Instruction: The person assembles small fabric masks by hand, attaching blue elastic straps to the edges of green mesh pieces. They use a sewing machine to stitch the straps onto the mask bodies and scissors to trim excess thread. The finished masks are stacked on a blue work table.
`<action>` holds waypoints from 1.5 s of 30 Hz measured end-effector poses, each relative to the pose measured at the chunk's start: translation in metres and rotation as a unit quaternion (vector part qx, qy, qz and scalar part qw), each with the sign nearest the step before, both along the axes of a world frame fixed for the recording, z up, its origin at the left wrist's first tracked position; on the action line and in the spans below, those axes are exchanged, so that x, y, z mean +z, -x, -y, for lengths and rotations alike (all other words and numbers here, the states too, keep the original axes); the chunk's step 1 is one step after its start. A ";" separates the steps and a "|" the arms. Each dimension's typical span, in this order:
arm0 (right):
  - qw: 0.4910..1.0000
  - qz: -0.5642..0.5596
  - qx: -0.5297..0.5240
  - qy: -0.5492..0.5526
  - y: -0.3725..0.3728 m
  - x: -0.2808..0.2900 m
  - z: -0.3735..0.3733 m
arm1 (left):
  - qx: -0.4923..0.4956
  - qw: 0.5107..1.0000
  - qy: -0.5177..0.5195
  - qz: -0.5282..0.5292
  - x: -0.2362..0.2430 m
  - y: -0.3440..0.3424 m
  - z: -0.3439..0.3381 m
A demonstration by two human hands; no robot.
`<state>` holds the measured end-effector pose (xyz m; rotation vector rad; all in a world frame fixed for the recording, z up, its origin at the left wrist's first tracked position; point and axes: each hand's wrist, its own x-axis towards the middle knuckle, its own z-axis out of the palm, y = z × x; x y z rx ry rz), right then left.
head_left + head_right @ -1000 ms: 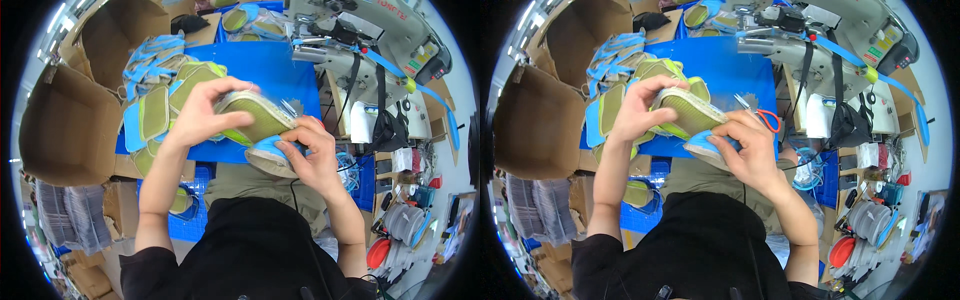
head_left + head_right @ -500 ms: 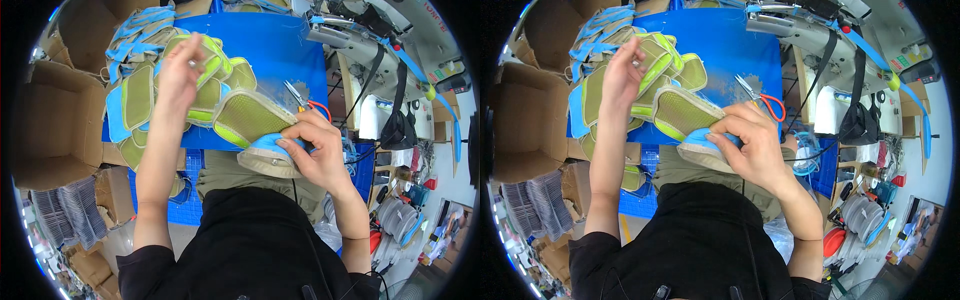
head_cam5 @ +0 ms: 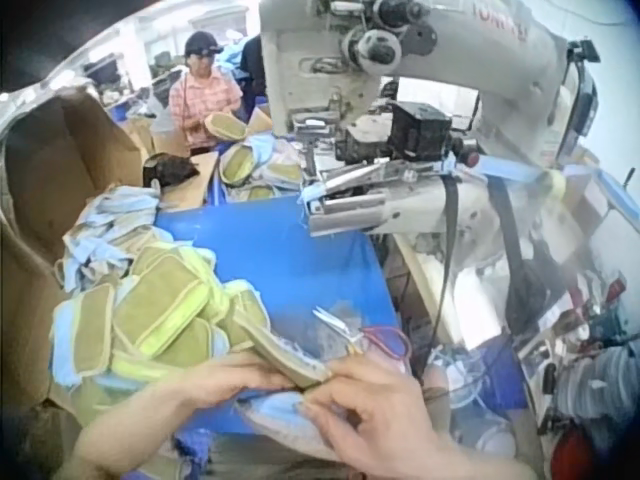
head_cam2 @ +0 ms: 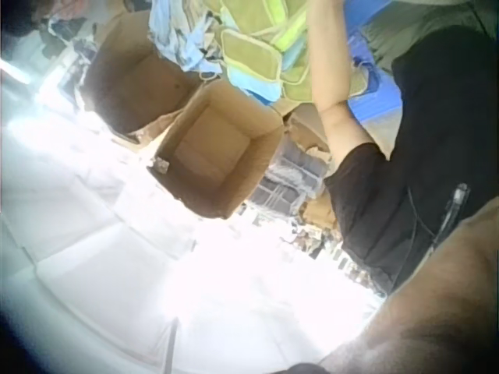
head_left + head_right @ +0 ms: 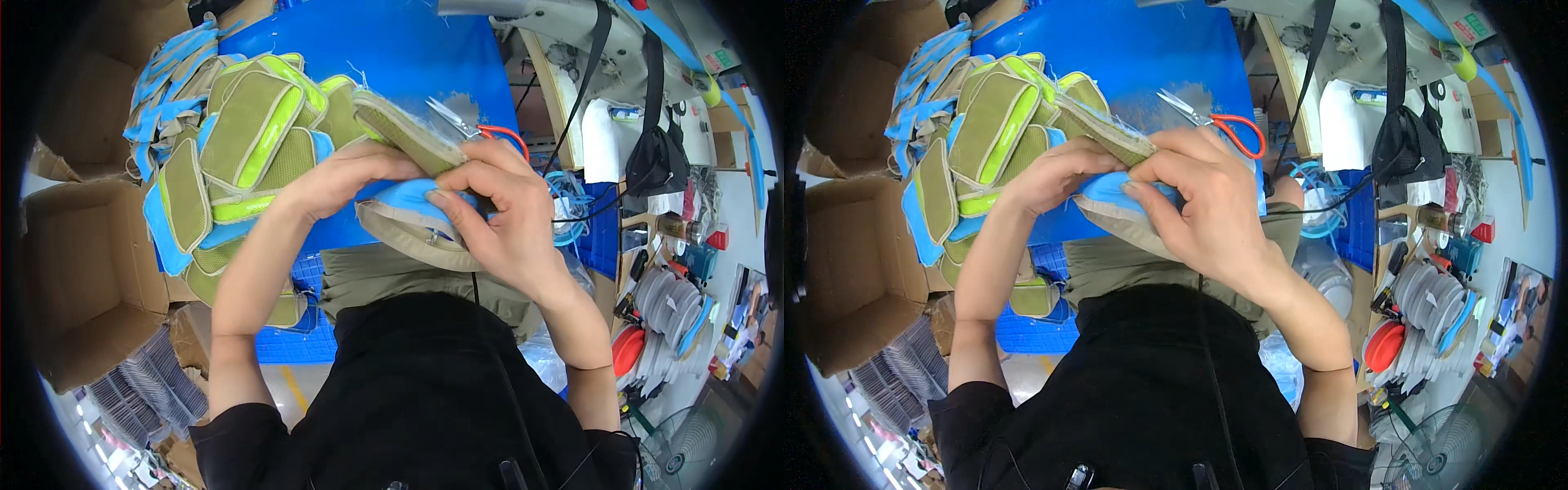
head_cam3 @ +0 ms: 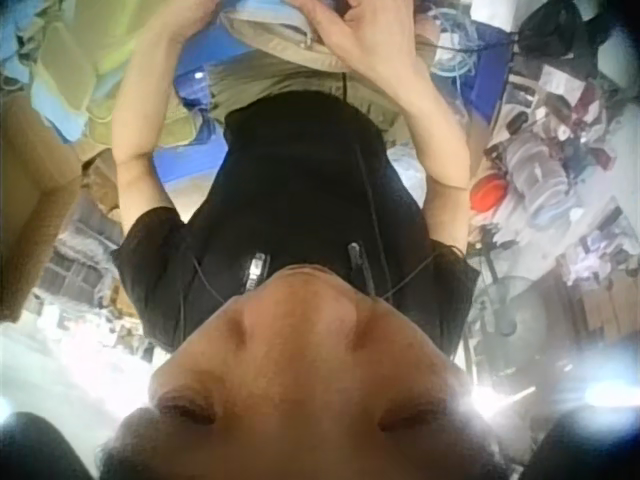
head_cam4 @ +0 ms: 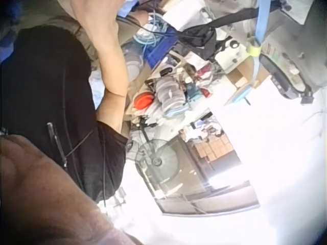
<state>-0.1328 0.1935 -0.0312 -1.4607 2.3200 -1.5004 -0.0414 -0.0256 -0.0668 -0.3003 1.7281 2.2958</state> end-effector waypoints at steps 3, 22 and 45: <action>1.000 0.017 -0.001 0.003 0.002 -0.003 -0.007 | -0.029 0.997 -0.012 0.076 0.006 0.005 0.001; 0.996 0.067 0.013 0.052 -0.001 0.013 -0.015 | -0.127 0.737 0.571 -0.338 0.141 0.022 -0.020; 0.984 0.099 0.002 0.148 -0.010 0.001 -0.019 | 0.057 0.869 0.429 -0.241 0.096 -0.021 -0.021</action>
